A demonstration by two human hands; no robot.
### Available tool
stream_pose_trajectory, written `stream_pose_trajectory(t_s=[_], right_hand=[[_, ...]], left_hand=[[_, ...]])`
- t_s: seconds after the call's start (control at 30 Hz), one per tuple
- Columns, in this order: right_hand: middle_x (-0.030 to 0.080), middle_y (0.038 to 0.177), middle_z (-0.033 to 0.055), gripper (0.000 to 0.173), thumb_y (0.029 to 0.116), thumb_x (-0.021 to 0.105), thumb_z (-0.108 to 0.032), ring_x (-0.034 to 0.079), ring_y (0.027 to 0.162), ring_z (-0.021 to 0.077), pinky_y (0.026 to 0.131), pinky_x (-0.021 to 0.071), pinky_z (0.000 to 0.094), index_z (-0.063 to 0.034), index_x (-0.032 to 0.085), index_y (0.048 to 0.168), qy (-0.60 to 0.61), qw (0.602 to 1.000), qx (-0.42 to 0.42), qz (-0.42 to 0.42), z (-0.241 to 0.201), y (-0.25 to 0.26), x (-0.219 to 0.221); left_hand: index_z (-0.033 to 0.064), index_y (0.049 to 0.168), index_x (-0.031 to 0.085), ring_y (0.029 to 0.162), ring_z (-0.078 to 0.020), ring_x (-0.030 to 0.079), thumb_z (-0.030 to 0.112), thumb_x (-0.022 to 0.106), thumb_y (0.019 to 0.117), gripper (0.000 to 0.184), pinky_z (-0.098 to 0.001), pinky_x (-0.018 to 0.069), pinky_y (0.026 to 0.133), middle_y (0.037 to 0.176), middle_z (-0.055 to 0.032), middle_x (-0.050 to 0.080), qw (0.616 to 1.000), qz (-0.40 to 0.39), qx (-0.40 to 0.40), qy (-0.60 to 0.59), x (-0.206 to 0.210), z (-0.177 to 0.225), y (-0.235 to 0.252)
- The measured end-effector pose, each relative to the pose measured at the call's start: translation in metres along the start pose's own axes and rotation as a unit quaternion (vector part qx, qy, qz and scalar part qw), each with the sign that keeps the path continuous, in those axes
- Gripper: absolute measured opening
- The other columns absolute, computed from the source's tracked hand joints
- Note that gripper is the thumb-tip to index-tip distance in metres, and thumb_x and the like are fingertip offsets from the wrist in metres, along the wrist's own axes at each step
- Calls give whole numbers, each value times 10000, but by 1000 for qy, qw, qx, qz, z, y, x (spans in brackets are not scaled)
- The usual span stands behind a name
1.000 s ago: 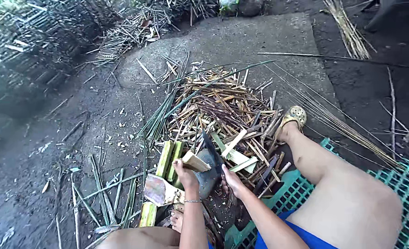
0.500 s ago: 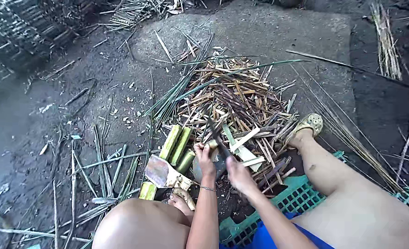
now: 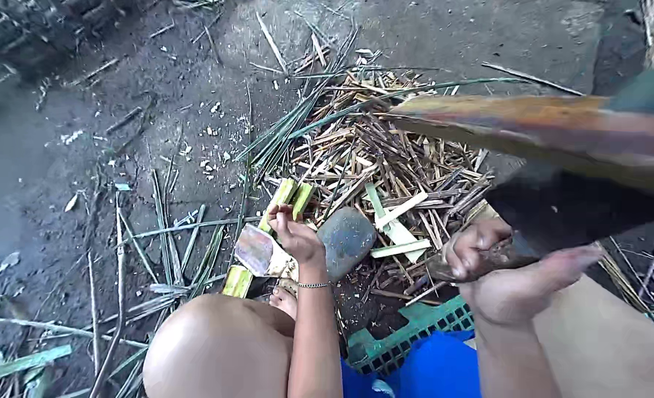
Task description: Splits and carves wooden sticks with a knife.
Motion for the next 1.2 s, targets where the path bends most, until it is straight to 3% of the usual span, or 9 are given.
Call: stream_pose_trajectory(t_s=[0.1,0.17,0.23,0.43,0.77,0.93,1.03,1.1,1.2], right_hand=[[491,561,-81,663,1047,266,-651,479,468,51,459,455,269,-129,573,779,-228,959,169,-12,120,-49,-20],[612,740,191,750,1110,224,-501,615,693,326,709,515,555,79,667,935,-365,852,364,-91,208,-88,-35],[649,837,227,717,1121,232,-466,642,780,357,778,516,580,83,680,1010,-391,812,422,-102,238,-91,-32],[661,891,225,699,1115,256,-487,653,858,367,822,499,583,53,687,1006,-413,795,429,-116,227,-85,-26],[387,528,-39,606,1109,186,-523,378,419,92,438,374,257,-93,506,825,-152,818,544,-108,260,-101,-49],[400,538,-45,586,1099,178,-545,394,408,76,418,388,230,-110,489,858,-103,794,588,-112,277,-97,-61],[479,638,32,608,1112,256,-508,482,527,154,539,455,338,-35,589,924,-291,797,507,-151,263,-82,-52],[650,878,194,652,1102,317,-511,640,832,333,798,505,555,24,689,1067,-382,783,462,-169,238,-70,-34],[687,1042,237,687,1100,274,-536,663,1035,392,909,488,607,16,683,1111,-426,756,467,-170,226,-74,-14]], left_hand=[[132,1358,401,1137,-63,538,404,451,986,463,-335,466,982,1230,56,536,992,-92,-8,89,10,-16,-9],[91,1518,309,1331,-130,449,546,589,897,819,-384,414,1089,1472,-42,451,963,-207,-45,168,20,-36,-24],[33,1547,308,1388,-228,442,481,667,851,902,-434,414,1119,1529,-153,438,922,-301,-84,227,35,-56,-34],[-44,1223,591,1047,-218,653,132,831,798,519,-387,544,931,1136,-190,661,896,-280,-99,329,37,-71,-59],[103,826,530,666,-61,623,6,737,577,337,-266,552,637,723,35,609,937,-260,-92,216,29,-81,-37],[128,845,502,684,-33,601,-4,660,581,335,-248,543,643,737,66,581,963,-201,-109,146,6,-81,2],[101,874,481,688,-23,602,-21,656,611,339,-230,543,649,739,61,576,976,-135,-71,152,-3,-74,-6],[72,867,507,707,-32,616,-17,684,595,337,-233,546,645,766,38,602,969,-148,-51,190,10,-71,-20],[74,816,530,673,-34,618,-11,701,551,327,-219,535,611,742,27,620,961,-165,-33,218,19,-72,-40]])
Point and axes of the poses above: each hand's wrist, its own y-axis towards the middle knuckle, its own x-axis out of the palm, z = x × y, the point moved 8 cm from there along y, towards the middle knuckle
